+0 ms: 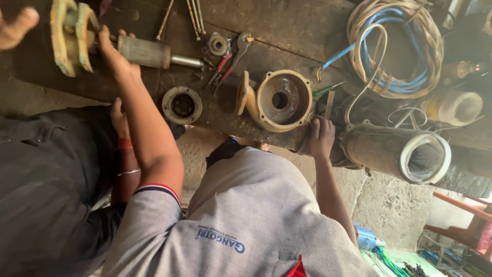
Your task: The person cleans a circular metal housing, inserts a pump shaft assembly, and secures it by tightening bolts with a wrench. The person uses a rag to wipe the housing and a wrench to tighten fasteners.
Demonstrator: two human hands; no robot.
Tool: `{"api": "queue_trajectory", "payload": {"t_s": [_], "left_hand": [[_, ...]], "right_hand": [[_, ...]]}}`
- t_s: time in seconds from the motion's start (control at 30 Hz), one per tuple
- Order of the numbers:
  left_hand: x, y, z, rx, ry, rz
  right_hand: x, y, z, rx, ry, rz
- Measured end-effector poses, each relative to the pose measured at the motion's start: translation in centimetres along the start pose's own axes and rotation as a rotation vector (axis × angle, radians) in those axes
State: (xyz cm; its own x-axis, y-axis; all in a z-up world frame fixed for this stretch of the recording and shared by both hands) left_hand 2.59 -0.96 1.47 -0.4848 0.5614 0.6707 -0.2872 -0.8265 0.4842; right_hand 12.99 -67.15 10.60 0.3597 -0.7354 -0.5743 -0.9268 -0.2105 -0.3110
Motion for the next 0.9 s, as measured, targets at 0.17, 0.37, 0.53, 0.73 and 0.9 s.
{"api": "queue_trajectory", "payload": {"t_s": [0.17, 0.37, 0.53, 0.73, 0.9], "left_hand": [[-0.8, 1.6, -0.5, -0.023, 0.053, 0.042], [-1.0, 1.2, -0.6, -0.074, 0.026, 0.064], [-0.7, 1.6, -0.7, -0.111, -0.059, 0.077], [-0.5, 0.6, -2.3, -0.037, -0.273, 0.183], [-0.7, 0.2, -2.5, -0.018, -0.345, 0.158]], "right_hand": [[-3.1, -1.1, -0.3, 0.147, 0.026, 0.003], [-9.5, -3.7, 0.0, 0.191, -0.056, -0.151], [-14.7, -4.6, 1.0, 0.151, -0.169, -0.355], [-16.3, -3.3, 1.9, 0.035, -0.224, -0.340], [-16.6, -2.7, 1.6, 0.029, -0.222, -0.373]]}}
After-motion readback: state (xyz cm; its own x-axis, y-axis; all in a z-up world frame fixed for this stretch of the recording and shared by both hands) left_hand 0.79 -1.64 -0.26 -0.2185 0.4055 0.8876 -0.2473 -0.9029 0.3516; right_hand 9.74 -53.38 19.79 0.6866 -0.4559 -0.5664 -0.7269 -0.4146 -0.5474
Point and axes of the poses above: each hand's wrist, its own y-axis away from the middle knuckle, its own z-axis out of the palm, x = y × z, the point moved 4 cm from there along -y, towards the middle knuckle, and after that the axes turned 8 degrees about x, right-handed, at the moved point
